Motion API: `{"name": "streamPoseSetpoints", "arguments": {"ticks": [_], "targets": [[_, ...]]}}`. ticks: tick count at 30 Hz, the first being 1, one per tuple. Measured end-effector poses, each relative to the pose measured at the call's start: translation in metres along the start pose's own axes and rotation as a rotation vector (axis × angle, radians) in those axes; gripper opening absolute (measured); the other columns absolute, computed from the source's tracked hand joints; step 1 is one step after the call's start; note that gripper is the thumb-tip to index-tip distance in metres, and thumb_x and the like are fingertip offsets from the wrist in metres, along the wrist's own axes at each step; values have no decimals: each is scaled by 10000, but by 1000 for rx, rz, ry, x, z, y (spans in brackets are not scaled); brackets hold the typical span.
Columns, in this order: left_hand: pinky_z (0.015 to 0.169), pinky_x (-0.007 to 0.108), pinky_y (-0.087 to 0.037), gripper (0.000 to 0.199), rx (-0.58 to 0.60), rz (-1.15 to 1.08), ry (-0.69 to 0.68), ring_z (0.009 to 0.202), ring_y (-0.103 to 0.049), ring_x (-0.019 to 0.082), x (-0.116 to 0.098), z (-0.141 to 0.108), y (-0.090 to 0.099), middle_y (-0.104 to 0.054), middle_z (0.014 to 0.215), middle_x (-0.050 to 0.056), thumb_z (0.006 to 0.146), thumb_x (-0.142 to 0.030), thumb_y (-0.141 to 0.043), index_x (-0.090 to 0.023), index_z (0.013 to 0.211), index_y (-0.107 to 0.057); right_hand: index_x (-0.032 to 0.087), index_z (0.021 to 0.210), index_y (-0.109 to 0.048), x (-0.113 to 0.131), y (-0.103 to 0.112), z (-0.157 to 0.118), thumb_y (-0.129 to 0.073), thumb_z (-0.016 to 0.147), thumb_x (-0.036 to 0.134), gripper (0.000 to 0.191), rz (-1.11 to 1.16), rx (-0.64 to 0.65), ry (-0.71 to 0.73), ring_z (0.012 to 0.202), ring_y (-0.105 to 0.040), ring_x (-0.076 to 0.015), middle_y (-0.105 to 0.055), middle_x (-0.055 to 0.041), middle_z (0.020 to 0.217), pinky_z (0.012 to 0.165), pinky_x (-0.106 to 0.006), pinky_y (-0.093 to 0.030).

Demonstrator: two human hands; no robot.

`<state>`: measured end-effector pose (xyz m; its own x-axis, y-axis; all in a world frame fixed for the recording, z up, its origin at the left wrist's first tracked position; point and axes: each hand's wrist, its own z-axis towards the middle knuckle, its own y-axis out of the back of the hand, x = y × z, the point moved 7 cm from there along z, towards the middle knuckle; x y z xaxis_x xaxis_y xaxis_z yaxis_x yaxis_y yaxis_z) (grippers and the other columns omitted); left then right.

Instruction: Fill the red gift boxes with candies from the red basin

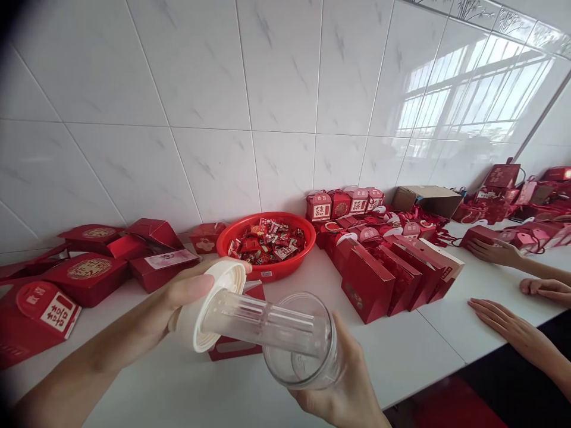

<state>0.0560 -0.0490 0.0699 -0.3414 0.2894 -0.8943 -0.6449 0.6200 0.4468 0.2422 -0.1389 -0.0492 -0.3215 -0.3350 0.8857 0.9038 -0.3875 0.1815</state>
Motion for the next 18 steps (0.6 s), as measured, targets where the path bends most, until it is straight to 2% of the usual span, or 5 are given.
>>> {"name": "streamPoseSetpoints", "arguments": {"ticks": [3, 6, 10, 15, 18], "targets": [[562, 279, -478, 571, 37, -289, 109, 613, -552, 170, 17, -2, -14, -615, 734, 23, 889, -662, -385, -165, 1080, -594, 213, 1017, -624, 8, -1, 2, -749, 657, 489, 471, 85, 14, 1, 729, -672, -240, -704, -70, 869, 591, -303, -578], [567, 281, -482, 625, 71, -489, 209, 580, -565, 172, 35, -5, -29, -618, 652, 17, 884, -657, -392, -149, 1198, -577, 211, 1012, -618, 13, 0, 1, -759, 668, 451, 442, 74, 51, -25, 733, -668, -229, -700, -66, 871, 634, -315, -586], [560, 296, -494, 694, 135, -690, 182, 526, -607, 180, 49, -3, -48, -648, 637, 18, 884, -660, -381, -146, 1330, -515, 222, 1048, -623, 12, 2, -2, -781, 681, 395, 436, 29, 54, -49, 743, -665, -227, -700, -54, 851, 699, -349, -598], [441, 253, -439, 825, 291, -925, 174, 451, -607, 170, 62, -1, -82, -705, 740, 88, 810, -776, -332, -108, 1212, -600, 224, 1069, -610, 20, 0, 0, -777, 649, 475, 518, 108, -19, 59, 695, -655, -219, -697, -64, 869, 588, -296, -581], [353, 207, -342, 828, 386, -933, 197, 386, -521, 119, 72, -5, -103, -692, 764, 98, 762, -786, -357, -109, 1161, -618, 231, 1088, -609, 27, 3, -2, -798, 646, 454, 530, 59, 3, 76, 635, -639, -198, -680, -39, 803, 557, -273, -568]]}}
